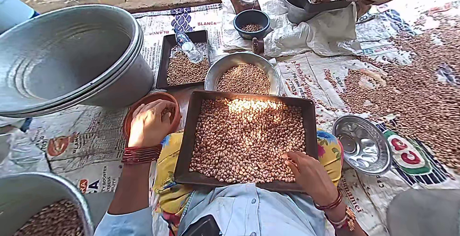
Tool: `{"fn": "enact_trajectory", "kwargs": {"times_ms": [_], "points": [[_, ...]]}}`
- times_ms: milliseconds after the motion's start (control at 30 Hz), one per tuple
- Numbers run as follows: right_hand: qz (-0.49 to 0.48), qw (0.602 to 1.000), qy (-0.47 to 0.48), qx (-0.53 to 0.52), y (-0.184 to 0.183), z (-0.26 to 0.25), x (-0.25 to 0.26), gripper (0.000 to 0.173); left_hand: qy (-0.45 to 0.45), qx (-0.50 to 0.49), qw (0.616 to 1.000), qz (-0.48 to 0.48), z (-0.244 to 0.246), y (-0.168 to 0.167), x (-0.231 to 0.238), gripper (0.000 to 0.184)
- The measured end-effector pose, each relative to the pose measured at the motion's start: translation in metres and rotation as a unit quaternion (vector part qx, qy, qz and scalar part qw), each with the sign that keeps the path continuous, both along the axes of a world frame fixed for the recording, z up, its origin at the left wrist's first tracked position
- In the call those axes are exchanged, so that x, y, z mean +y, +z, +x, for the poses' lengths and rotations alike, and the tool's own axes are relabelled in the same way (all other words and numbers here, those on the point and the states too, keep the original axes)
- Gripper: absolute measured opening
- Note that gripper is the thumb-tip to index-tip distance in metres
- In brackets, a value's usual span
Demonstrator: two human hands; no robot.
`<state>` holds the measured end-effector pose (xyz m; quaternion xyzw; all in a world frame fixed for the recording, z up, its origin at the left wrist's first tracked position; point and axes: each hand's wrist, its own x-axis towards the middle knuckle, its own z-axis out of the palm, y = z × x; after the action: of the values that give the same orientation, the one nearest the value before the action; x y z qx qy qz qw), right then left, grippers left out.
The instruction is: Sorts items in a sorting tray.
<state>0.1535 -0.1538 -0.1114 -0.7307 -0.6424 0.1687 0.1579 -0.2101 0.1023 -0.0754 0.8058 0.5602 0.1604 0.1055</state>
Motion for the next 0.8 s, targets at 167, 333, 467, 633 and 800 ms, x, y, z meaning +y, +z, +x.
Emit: {"fn": "enact_trajectory", "kwargs": {"times_ms": [167, 333, 467, 633, 800], "points": [[-0.119, 0.990, 0.061, 0.043, 0.003, 0.016, -0.016, 0.023, -0.410, -0.123, 0.855, -0.291, 0.039, -0.009, -0.039, 0.038], [-0.204, 0.964, 0.160, 0.066, -0.006, 0.019, -0.031, 0.039, -0.537, 0.037, 0.712, -0.451, 0.111, -0.033, -0.086, 0.040], [-0.218, 0.958, 0.175, 0.064, -0.019, 0.010, -0.025, 0.046, -0.504, 0.149, 0.719, -0.454, 0.163, -0.045, -0.113, 0.045], [-0.135, 0.988, 0.058, 0.038, -0.026, 0.017, 0.011, 0.040, -0.416, -0.019, 0.819, -0.394, 0.185, -0.057, -0.091, 0.044], [0.049, 0.998, -0.031, -0.008, -0.024, 0.032, 0.027, 0.028, -0.291, -0.155, 0.940, -0.090, 0.176, -0.069, -0.083, 0.031]]}}
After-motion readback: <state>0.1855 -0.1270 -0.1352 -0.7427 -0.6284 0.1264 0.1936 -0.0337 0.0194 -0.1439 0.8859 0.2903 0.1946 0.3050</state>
